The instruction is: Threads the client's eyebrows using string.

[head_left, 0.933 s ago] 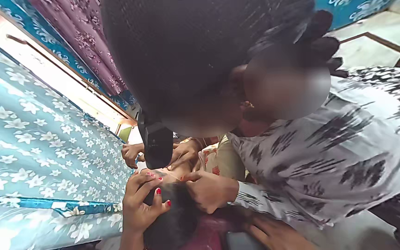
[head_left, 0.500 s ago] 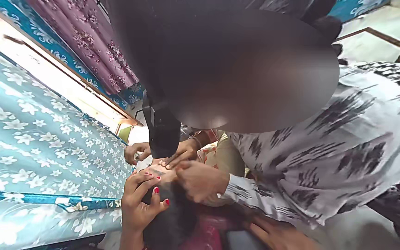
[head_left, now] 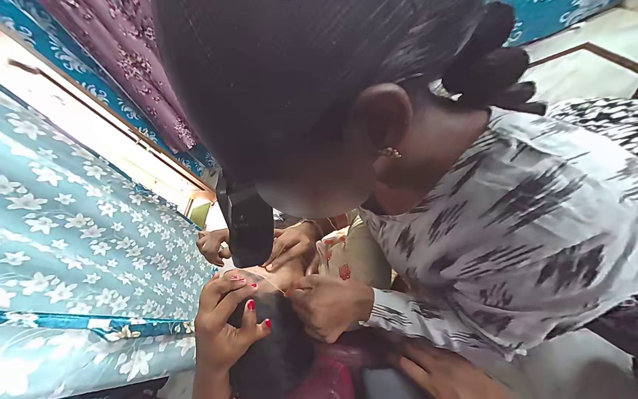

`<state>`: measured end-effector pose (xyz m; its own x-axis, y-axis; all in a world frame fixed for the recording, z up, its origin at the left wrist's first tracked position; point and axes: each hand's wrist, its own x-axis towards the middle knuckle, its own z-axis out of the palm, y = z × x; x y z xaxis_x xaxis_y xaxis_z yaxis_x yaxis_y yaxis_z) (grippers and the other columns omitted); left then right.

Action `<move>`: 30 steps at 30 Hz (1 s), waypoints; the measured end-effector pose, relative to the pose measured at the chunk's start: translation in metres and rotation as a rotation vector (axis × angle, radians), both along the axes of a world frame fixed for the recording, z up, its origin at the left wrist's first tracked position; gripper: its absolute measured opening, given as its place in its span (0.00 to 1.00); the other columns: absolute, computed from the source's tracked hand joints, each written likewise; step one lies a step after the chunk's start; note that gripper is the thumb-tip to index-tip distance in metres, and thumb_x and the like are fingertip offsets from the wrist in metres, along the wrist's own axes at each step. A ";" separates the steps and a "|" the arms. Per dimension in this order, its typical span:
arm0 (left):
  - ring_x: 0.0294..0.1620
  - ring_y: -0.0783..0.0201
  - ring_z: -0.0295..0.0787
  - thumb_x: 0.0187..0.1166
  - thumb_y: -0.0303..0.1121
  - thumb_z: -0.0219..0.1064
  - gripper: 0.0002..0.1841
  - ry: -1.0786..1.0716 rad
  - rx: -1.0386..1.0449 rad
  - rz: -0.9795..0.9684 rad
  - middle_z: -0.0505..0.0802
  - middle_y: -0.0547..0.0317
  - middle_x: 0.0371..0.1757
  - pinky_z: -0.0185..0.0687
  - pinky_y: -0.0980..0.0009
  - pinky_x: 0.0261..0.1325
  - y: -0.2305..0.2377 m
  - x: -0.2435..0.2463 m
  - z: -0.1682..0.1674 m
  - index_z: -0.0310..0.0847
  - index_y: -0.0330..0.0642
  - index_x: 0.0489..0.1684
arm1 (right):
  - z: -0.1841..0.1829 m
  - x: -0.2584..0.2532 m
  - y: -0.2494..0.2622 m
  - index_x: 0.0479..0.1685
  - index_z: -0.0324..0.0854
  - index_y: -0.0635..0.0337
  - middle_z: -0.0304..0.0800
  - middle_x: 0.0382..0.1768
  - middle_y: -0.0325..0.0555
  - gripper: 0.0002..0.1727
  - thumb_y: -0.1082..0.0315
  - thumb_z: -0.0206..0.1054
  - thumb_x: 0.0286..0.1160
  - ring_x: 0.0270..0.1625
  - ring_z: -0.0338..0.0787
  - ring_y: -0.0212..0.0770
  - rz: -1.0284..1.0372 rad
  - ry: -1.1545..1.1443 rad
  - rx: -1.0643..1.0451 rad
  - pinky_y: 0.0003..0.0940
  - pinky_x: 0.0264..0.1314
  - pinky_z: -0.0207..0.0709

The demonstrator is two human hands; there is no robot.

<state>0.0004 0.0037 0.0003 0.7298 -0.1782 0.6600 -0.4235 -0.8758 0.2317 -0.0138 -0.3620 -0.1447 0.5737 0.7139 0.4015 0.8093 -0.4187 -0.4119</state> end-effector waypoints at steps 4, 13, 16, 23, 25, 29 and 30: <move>0.71 0.75 0.79 0.78 0.59 0.62 0.21 0.003 0.003 0.002 0.91 0.68 0.53 0.58 0.69 0.87 0.000 -0.001 0.001 0.91 0.54 0.44 | 0.036 0.004 0.013 0.44 0.88 0.64 0.93 0.40 0.57 0.11 0.75 0.59 0.72 0.41 0.97 0.53 -0.026 0.010 0.068 0.43 0.37 0.90; 0.70 0.76 0.80 0.78 0.59 0.62 0.20 0.004 -0.004 0.005 0.91 0.68 0.52 0.57 0.68 0.87 -0.002 0.000 0.001 0.91 0.55 0.44 | 0.011 0.002 0.003 0.49 0.87 0.57 0.94 0.44 0.52 0.13 0.74 0.58 0.76 0.47 0.96 0.52 -0.016 -0.022 0.010 0.44 0.43 0.90; 0.70 0.76 0.80 0.78 0.58 0.62 0.20 0.005 -0.001 0.009 0.91 0.67 0.52 0.56 0.69 0.88 -0.004 0.000 0.002 0.91 0.53 0.43 | 0.060 0.007 0.016 0.38 0.89 0.66 0.93 0.33 0.56 0.10 0.78 0.62 0.66 0.36 0.97 0.52 -0.062 -0.031 0.057 0.41 0.34 0.90; 0.70 0.76 0.79 0.80 0.58 0.61 0.20 0.004 -0.001 0.006 0.91 0.69 0.52 0.56 0.69 0.87 -0.003 0.000 0.002 0.91 0.54 0.44 | -0.001 0.002 0.001 0.50 0.88 0.57 0.93 0.43 0.54 0.13 0.74 0.59 0.74 0.47 0.95 0.55 0.010 -0.039 0.034 0.47 0.43 0.89; 0.70 0.76 0.80 0.80 0.58 0.61 0.20 0.001 -0.003 0.006 0.91 0.68 0.52 0.56 0.69 0.87 -0.002 -0.001 0.001 0.91 0.54 0.44 | 0.033 0.005 0.009 0.46 0.88 0.62 0.93 0.42 0.57 0.12 0.77 0.59 0.73 0.46 0.96 0.57 -0.004 0.066 0.020 0.47 0.44 0.90; 0.70 0.75 0.80 0.79 0.58 0.62 0.21 -0.004 -0.018 -0.006 0.91 0.67 0.51 0.55 0.69 0.87 -0.002 0.000 0.000 0.91 0.53 0.44 | 0.181 0.020 0.048 0.48 0.87 0.76 0.95 0.46 0.61 0.13 0.84 0.59 0.73 0.50 0.94 0.51 -0.165 0.487 -0.313 0.36 0.53 0.82; 0.70 0.76 0.80 0.78 0.58 0.62 0.20 -0.004 -0.026 -0.011 0.91 0.69 0.52 0.56 0.69 0.87 -0.001 0.000 0.000 0.91 0.54 0.44 | 0.132 0.013 0.035 0.43 0.90 0.73 0.96 0.41 0.59 0.12 0.83 0.59 0.71 0.46 0.96 0.53 -0.120 0.302 -0.155 0.39 0.48 0.85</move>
<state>0.0003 0.0027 0.0002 0.7251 -0.1691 0.6675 -0.4340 -0.8649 0.2524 -0.0012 -0.3267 -0.0122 0.7334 0.6735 0.0927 0.6018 -0.5797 -0.5493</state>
